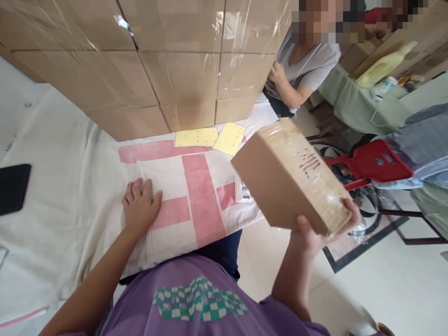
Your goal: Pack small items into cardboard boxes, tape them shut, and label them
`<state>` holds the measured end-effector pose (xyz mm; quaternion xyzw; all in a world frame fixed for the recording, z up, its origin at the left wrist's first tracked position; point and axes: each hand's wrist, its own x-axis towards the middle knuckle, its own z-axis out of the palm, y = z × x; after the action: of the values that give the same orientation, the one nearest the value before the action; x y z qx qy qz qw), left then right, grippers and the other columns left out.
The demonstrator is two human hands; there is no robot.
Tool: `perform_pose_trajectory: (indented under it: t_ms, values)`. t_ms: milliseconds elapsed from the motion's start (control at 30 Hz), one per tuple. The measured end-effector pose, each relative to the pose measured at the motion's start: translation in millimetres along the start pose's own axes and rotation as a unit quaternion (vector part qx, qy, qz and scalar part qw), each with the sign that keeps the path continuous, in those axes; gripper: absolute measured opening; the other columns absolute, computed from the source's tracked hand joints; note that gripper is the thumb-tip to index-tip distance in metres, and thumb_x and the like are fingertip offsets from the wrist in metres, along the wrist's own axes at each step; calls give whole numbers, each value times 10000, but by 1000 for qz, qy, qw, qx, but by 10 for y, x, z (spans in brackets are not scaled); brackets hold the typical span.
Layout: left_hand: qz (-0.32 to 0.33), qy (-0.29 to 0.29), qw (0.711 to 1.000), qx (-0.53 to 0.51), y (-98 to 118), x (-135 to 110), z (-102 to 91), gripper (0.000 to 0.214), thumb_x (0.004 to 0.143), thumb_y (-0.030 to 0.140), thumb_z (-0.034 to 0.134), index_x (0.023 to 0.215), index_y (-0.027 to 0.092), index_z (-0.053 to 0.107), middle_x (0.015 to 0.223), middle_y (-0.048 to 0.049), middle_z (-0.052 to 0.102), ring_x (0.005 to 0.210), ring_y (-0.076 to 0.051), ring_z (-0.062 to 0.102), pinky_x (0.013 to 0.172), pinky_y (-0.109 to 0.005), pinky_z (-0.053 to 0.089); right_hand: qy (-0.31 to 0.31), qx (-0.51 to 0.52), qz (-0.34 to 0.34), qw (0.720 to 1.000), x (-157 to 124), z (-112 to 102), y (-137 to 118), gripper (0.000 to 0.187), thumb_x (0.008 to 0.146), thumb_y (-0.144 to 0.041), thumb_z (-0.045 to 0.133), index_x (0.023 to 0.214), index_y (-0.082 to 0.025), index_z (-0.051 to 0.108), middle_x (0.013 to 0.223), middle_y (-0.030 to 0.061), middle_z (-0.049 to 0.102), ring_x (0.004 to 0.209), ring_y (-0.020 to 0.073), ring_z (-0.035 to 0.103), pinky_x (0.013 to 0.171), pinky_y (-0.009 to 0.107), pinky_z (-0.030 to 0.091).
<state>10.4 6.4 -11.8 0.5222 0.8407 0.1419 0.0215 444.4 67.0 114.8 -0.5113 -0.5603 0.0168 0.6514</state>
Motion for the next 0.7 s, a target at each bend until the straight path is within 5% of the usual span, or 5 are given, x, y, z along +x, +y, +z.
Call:
perform_pose_trajectory:
  t_ms: [133, 333, 533, 700]
  values:
    - [-2, -9, 999, 32, 32, 8, 6, 611, 1037, 468, 374, 1538, 138, 486, 1656, -207, 387, 1552, -398, 282, 1229, -629, 255, -11, -59, 58, 997, 394, 575, 674, 989, 656, -533, 773, 1455, -247, 266, 1453, 163, 345, 1318, 360, 490, 1084, 606, 463]
    - [20, 8, 999, 29, 12, 21, 6, 603, 1038, 476, 347, 1527, 150, 483, 1613, -212, 450, 1521, -389, 350, 1207, -630, 286, -111, -254, 143, 950, 798, 1667, 1478, 797, 730, -386, 741, 1411, -128, 418, 1410, 241, 354, 1400, 413, 375, 1173, 626, 326]
    - [5, 1, 1000, 27, 49, 85, 39, 603, 1035, 485, 329, 1514, 156, 491, 1630, -192, 437, 1531, -391, 335, 1219, -623, 263, -183, -204, 162, 948, 1317, 2339, 1573, 895, 811, -355, 764, 1508, -13, 319, 1489, 301, 286, 1437, 359, 336, 1216, 509, 269]
    - [-32, 13, 999, 21, 81, 236, 58, 562, 1019, 485, 366, 1436, 166, 569, 1612, -172, 469, 1516, -385, 356, 1227, -601, 247, -218, -190, 206, 935, 1495, 2577, 1445, 1018, 794, -412, 763, 1591, -45, 246, 1503, 292, 249, 1384, 336, 444, 1153, 484, 349]
